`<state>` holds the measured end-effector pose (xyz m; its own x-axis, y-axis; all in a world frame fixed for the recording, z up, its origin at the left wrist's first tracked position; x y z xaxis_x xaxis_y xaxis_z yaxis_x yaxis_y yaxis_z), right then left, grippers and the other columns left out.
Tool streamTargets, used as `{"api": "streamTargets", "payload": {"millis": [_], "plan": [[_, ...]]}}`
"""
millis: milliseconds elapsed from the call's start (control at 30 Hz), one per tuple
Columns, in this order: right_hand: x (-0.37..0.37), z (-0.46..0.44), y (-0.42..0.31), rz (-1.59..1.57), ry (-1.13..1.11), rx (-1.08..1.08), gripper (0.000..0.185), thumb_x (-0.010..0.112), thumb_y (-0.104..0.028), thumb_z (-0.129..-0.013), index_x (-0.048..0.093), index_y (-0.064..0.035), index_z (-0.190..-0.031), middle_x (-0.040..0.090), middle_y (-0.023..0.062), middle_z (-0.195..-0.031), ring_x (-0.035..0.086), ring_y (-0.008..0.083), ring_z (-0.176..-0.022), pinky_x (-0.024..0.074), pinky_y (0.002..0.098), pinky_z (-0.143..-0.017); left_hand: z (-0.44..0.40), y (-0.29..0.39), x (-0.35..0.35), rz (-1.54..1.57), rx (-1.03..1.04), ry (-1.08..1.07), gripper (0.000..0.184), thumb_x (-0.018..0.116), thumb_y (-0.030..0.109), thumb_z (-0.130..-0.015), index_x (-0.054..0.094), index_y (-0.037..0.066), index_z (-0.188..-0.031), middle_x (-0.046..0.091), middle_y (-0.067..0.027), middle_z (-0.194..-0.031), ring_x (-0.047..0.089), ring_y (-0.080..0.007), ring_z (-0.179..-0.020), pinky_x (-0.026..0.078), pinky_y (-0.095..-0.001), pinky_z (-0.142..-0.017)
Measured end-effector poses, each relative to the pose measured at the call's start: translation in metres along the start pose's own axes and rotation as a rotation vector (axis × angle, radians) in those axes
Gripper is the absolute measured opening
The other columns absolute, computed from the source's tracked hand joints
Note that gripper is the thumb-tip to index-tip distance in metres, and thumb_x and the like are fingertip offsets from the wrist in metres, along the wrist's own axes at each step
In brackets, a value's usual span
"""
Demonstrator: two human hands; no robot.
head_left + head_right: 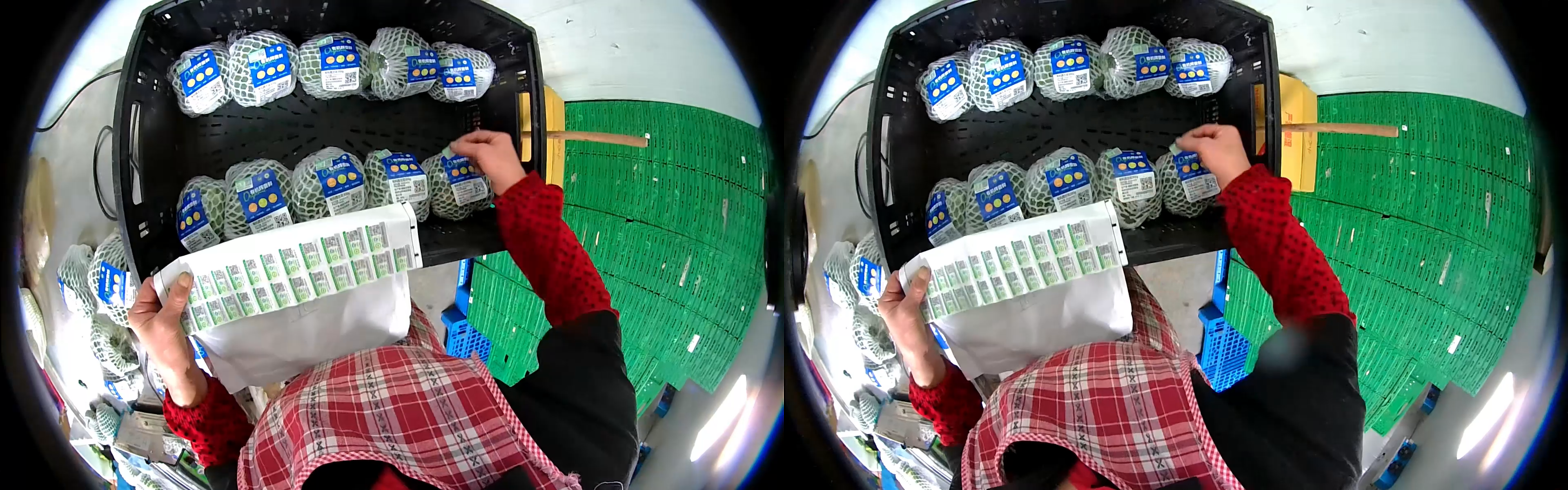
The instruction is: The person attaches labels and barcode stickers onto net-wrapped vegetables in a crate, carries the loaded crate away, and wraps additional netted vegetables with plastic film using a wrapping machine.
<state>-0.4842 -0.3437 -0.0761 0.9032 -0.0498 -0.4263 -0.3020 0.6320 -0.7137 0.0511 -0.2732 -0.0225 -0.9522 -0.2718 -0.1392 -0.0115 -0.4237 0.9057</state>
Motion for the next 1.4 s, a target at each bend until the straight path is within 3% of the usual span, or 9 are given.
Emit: {"api": "streamTargets", "payload": {"millis": [133, 333, 467, 533, 600, 733, 1033, 1233, 1400], "plan": [[0.0, -0.027, 0.04, 0.133, 0.033, 0.063, 0.019, 0.075, -0.013, -0.075, 0.073, 0.004, -0.083, 0.07, 0.0117, -0.077, 0.065, 0.0169, -0.069, 0.0507, 0.0316, -0.068, -0.001, -0.005, -0.002, -0.003, 0.026, -0.014, 0.017, 0.075, 0.004, -0.081, 0.07, -0.001, -0.096, 0.071, -0.0051, -0.087, 0.062, -0.0091, -0.073, 0.048, -0.0223, -0.071], [-0.003, -0.014, -0.018, 1.131, 0.251, -0.193, 0.035, 0.08, -0.023, -0.07, 0.072, -0.002, -0.098, 0.069, 0.0157, -0.08, 0.068, 0.0223, -0.075, 0.0538, 0.038, -0.072, 0.004, 0.004, 0.0, -0.06, -0.044, -0.006, 0.019, 0.073, 0.004, -0.081, 0.069, -0.003, -0.097, 0.07, -0.0052, -0.086, 0.061, -0.0096, -0.074, 0.047, -0.022, -0.073], [0.091, 0.083, -0.123, 0.11, -0.351, -0.496, 0.043, 0.08, -0.018, -0.073, 0.064, -0.0032, -0.11, 0.065, 0.0139, -0.097, 0.064, 0.0259, -0.091, 0.0515, 0.0347, -0.082, 0.017, 0.006, -0.012, 0.068, -0.004, 0.074, 0.017, 0.076, 0.005, -0.08, 0.069, -0.004, -0.093, 0.07, -0.0058, -0.082, 0.06, -0.0078, -0.069, 0.046, -0.0217, -0.065], [0.135, 0.163, -0.192, 0.361, -0.465, -1.044, 0.041, 0.078, -0.006, -0.073, 0.061, -0.0017, -0.11, 0.061, 0.0107, -0.104, 0.06, 0.0179, -0.097, 0.0468, 0.0275, -0.084, 0.03, 0.012, -0.024, 0.097, 0.012, 0.147, 0.019, 0.077, 0.005, -0.08, 0.069, -0.004, -0.095, 0.07, -0.0063, -0.082, 0.06, -0.0082, -0.069, 0.046, -0.0217, -0.065], [0.168, 0.179, -0.189, 0.439, -0.629, -1.1, 0.043, 0.08, -0.005, -0.07, 0.061, -0.003, -0.108, 0.061, 0.0088, -0.1, 0.059, 0.0154, -0.091, 0.0471, 0.0277, -0.08, 0.043, 0.019, -0.042, 0.19, 0.041, 0.208, 0.019, 0.075, 0.005, -0.082, 0.069, -0.005, -0.097, 0.071, -0.0075, -0.083, 0.061, -0.0096, -0.069, 0.048, -0.023, -0.066], [0.199, 0.179, -0.188, 0.317, -0.826, -0.86, 0.043, 0.08, -0.004, -0.069, 0.061, -0.003, -0.107, 0.062, 0.0075, -0.101, 0.059, 0.0164, -0.088, 0.0475, 0.0295, -0.078, 0.074, 0.007, -0.092, 0.307, 0.01, 0.279, 0.016, 0.067, 0.004, -0.087, 0.07, -0.002, -0.101, 0.072, -0.0083, -0.091, 0.066, -0.0116, -0.074, 0.05, -0.0233, -0.069], [0.284, 0.249, -0.221, 0.284, -1.086, -1.065, 0.018, 0.072, -0.002, -0.079, 0.065, 0.0011, -0.095, 0.068, 0.0097, -0.08, 0.067, 0.0162, -0.072, 0.0512, 0.0266, -0.066, 0.174, -0.012, -0.173, 0.411, 0.128, 0.535, 0.017, 0.073, 0.006, -0.084, 0.069, -0.004, -0.096, 0.071, -0.0068, -0.085, 0.064, -0.01, -0.07, 0.051, -0.0223, -0.066], [0.325, 0.269, -0.193, 0.411, -1.43, -0.525, 0.008, 0.067, 0.0, -0.085, 0.065, 0.0035, -0.092, 0.066, 0.0033, -0.078, 0.06, 0.0073, -0.071, 0.0479, 0.0221, -0.065, 0.247, -0.009, -0.214, 0.35, 0.349, 0.753, 0.016, 0.074, 0.002, -0.081, 0.069, -0.004, -0.095, 0.071, -0.0076, -0.084, 0.063, -0.0103, -0.071, 0.05, -0.0239, -0.069], [0.348, 0.305, -0.207, 0.382, -1.552, -0.693, 0.014, 0.07, -0.008, -0.086, 0.062, 0.0028, -0.09, 0.063, 0.002, -0.077, 0.056, 0.0054, -0.075, 0.0456, 0.0229, -0.065, 0.279, 0.002, -0.224, 0.223, 0.372, 0.858, 0.017, 0.075, 0.004, -0.082, 0.07, -0.004, -0.096, 0.07, -0.006, -0.083, 0.062, -0.0088, -0.072, 0.049, -0.0229, -0.068]]}}
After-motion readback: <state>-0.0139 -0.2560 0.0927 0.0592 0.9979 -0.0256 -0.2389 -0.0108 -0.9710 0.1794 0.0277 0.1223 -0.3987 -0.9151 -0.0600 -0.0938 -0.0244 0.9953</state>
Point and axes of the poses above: each hand's wrist, its own z-axis away from the middle knuckle, its own x-axis out of the palm, y = z × x, the point moved 10 cm from there along -z, towards the middle knuckle
